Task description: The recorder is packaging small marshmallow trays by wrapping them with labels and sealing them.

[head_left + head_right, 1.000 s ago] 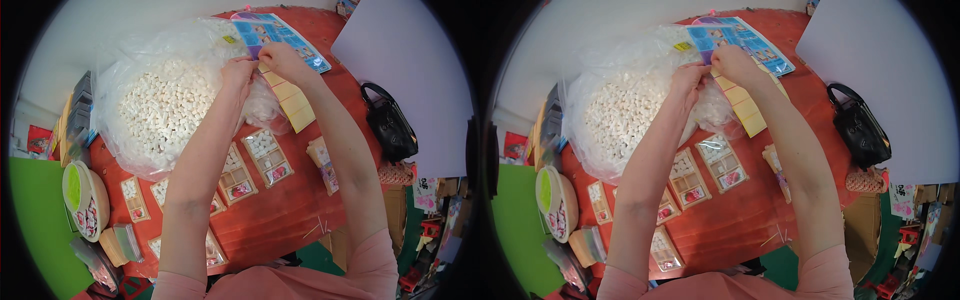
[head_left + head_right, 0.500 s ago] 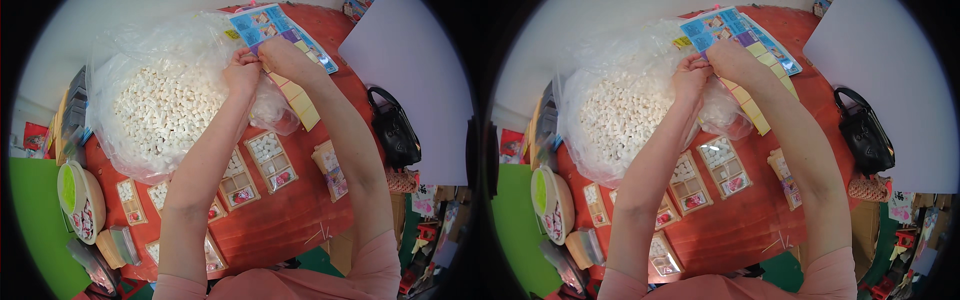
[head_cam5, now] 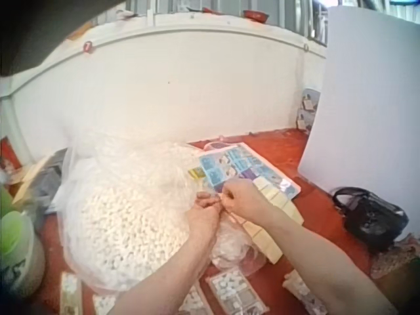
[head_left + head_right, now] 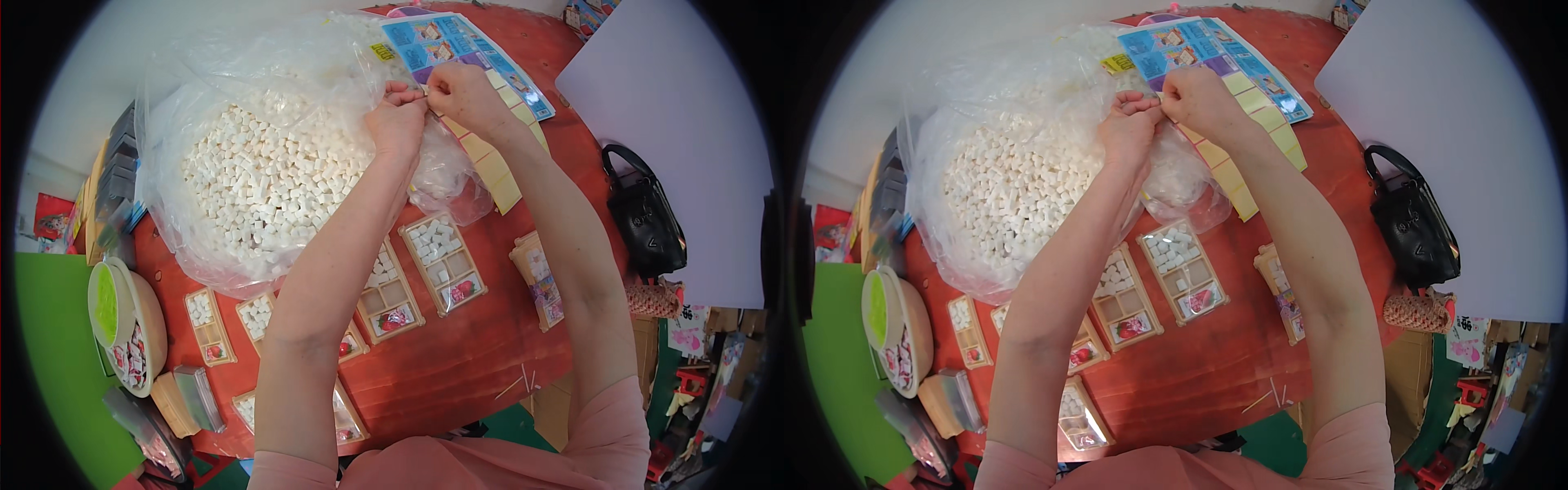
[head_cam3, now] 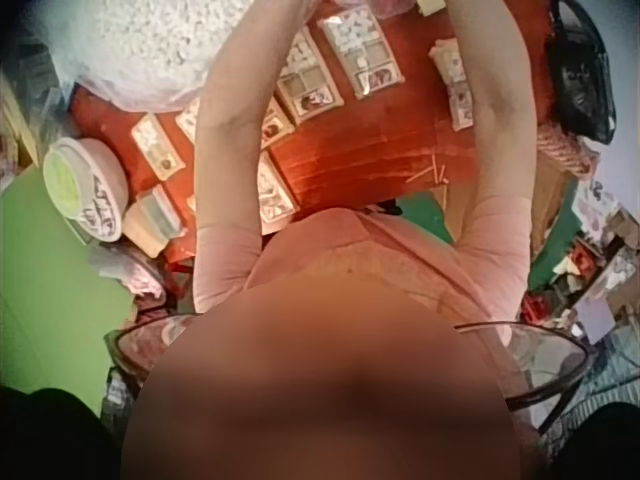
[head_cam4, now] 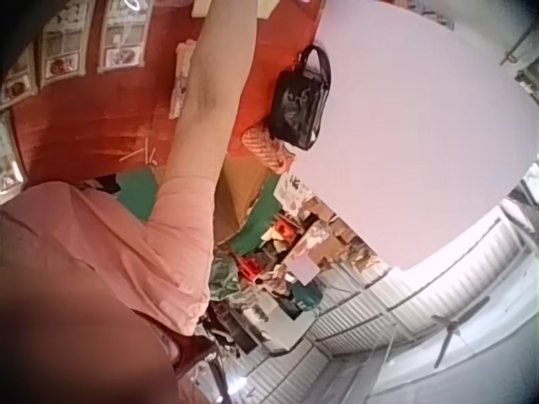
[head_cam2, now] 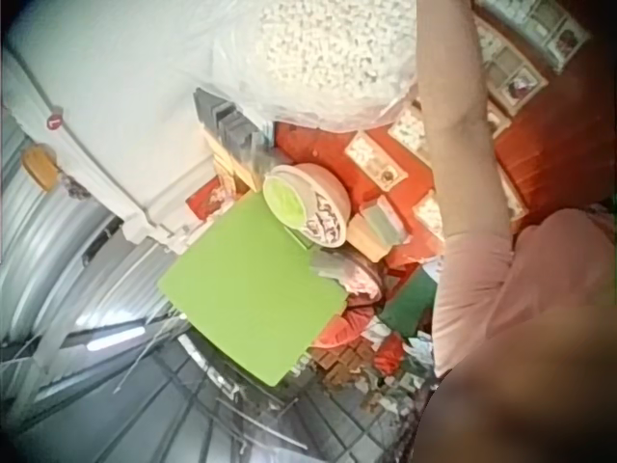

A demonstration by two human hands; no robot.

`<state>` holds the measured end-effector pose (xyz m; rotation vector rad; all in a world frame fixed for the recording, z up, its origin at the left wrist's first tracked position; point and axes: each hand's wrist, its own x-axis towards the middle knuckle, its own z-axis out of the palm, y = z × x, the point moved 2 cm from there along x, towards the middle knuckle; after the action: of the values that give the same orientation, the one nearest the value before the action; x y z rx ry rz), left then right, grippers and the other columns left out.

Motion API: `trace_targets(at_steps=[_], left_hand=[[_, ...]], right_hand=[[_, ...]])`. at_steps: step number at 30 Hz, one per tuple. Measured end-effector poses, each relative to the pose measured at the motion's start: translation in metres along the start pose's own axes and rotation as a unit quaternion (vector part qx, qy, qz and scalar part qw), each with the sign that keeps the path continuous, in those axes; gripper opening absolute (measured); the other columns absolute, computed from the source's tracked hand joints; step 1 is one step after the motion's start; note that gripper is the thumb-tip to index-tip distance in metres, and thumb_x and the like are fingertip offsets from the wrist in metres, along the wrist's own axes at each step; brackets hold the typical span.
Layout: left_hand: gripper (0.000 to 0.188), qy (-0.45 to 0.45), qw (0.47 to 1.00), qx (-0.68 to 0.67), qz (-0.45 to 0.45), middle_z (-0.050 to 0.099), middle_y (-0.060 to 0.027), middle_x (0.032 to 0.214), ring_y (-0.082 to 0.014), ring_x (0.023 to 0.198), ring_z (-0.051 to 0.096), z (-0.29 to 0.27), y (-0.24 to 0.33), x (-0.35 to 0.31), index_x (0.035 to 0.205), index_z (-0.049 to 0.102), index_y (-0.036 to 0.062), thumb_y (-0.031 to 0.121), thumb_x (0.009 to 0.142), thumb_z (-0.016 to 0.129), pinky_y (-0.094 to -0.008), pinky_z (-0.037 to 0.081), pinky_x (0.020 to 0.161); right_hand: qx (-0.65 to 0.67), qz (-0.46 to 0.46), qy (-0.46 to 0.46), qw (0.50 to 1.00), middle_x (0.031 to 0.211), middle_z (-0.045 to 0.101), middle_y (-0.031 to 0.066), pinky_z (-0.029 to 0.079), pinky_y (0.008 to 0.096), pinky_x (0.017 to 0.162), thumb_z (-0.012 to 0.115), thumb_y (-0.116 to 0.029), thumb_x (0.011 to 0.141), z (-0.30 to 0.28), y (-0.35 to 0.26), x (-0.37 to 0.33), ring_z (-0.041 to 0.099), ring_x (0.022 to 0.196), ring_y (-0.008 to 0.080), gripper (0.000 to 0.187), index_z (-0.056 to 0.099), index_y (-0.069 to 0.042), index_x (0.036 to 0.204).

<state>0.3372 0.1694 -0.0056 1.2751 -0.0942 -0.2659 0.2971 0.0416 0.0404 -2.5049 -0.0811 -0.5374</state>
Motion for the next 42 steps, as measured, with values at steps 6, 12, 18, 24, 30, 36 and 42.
trace_targets(at_steps=[6, 12, 18, 24, 30, 36, 42], left_hand=[[0.035, 0.077, 0.995, 0.064, 0.000, 0.064, -0.0063, 0.081, -0.0147, 0.056, 0.060, -0.001, -0.036, 0.022, 0.106, 0.053, 0.0049, -0.006, 0.077, 0.070, -0.0291, 0.045, 0.046], [0.018, 0.160, 0.984, 0.075, -0.006, 0.062, -0.0100, 0.073, -0.0196, 0.047, 0.061, 0.007, -0.018, 0.006, 0.089, 0.058, 0.0016, -0.007, 0.074, 0.063, -0.0339, 0.045, 0.037], [0.007, 0.145, 0.978, 0.124, 0.078, 0.067, -0.0156, 0.078, -0.0296, 0.066, 0.067, 0.005, 0.000, 0.015, 0.083, 0.063, -0.0011, -0.001, 0.076, 0.065, -0.0393, 0.054, 0.057], [0.013, -0.038, 0.854, 0.271, 0.442, 0.064, -0.0168, 0.085, -0.0360, 0.084, 0.063, -0.006, 0.036, -0.110, 0.092, 0.068, 0.0020, 0.004, 0.080, 0.065, -0.0401, 0.052, 0.079], [0.038, -0.191, 0.725, 0.574, 0.329, 0.066, -0.0219, 0.110, -0.0396, 0.106, 0.060, -0.050, -0.020, -0.197, 0.105, 0.067, -0.0054, 0.029, 0.088, 0.065, -0.0491, 0.046, 0.096], [0.098, -0.142, 0.655, 0.672, 0.316, 0.038, -0.0321, 0.149, -0.0487, 0.138, 0.037, -0.043, -0.036, -0.239, 0.143, 0.042, -0.0102, 0.067, 0.086, 0.061, -0.0601, 0.030, 0.112], [0.098, -0.211, 0.650, 0.665, 0.301, 0.037, -0.0316, 0.151, -0.0479, 0.141, 0.034, -0.053, -0.034, -0.312, 0.144, 0.041, -0.0084, 0.067, 0.084, 0.062, -0.0604, 0.027, 0.114]], right_hand=[[-0.012, 0.132, 0.236, 0.963, 0.076, 0.069, 0.0120, 0.054, 0.0366, 0.062, 0.070, -0.020, 0.085, -0.045, 0.065, -0.012, 0.067, 0.067, 0.0218, 0.019, 0.067, -0.001, 0.088], [0.129, 0.242, 0.397, 0.876, 0.083, 0.067, 0.0110, 0.057, 0.0278, 0.055, 0.069, -0.019, 0.089, -0.181, 0.069, -0.084, 0.067, 0.067, 0.0182, 0.028, 0.063, 0.006, 0.100], [0.181, 0.140, 0.484, 0.845, 0.086, 0.065, 0.0150, 0.060, 0.0329, 0.063, 0.067, -0.011, 0.088, -0.279, 0.006, -0.138, 0.069, 0.077, 0.0225, 0.025, 0.058, 0.010, 0.099], [0.103, 0.112, 0.522, 0.839, 0.083, 0.064, 0.0162, 0.056, 0.0357, 0.065, 0.065, -0.005, 0.089, -0.272, -0.086, -0.226, 0.067, 0.075, 0.0249, 0.018, 0.061, 0.012, 0.093], [0.190, 0.080, 0.527, 0.824, 0.083, 0.063, 0.0146, 0.049, 0.0353, 0.059, 0.059, -0.006, 0.095, -0.256, -0.133, -0.330, 0.060, 0.074, 0.0237, 0.014, 0.061, 0.008, 0.094], [0.226, 0.100, 0.489, 0.836, 0.089, 0.063, 0.0158, 0.047, 0.0342, 0.056, 0.054, -0.008, 0.099, -0.233, -0.172, -0.384, 0.058, 0.073, 0.0229, 0.013, 0.061, 0.002, 0.097], [0.233, 0.066, 0.477, 0.845, 0.085, 0.059, 0.0164, 0.045, 0.0329, 0.050, 0.050, -0.008, 0.100, -0.219, -0.214, -0.432, 0.054, 0.067, 0.0233, 0.014, 0.061, -0.001, 0.103]])
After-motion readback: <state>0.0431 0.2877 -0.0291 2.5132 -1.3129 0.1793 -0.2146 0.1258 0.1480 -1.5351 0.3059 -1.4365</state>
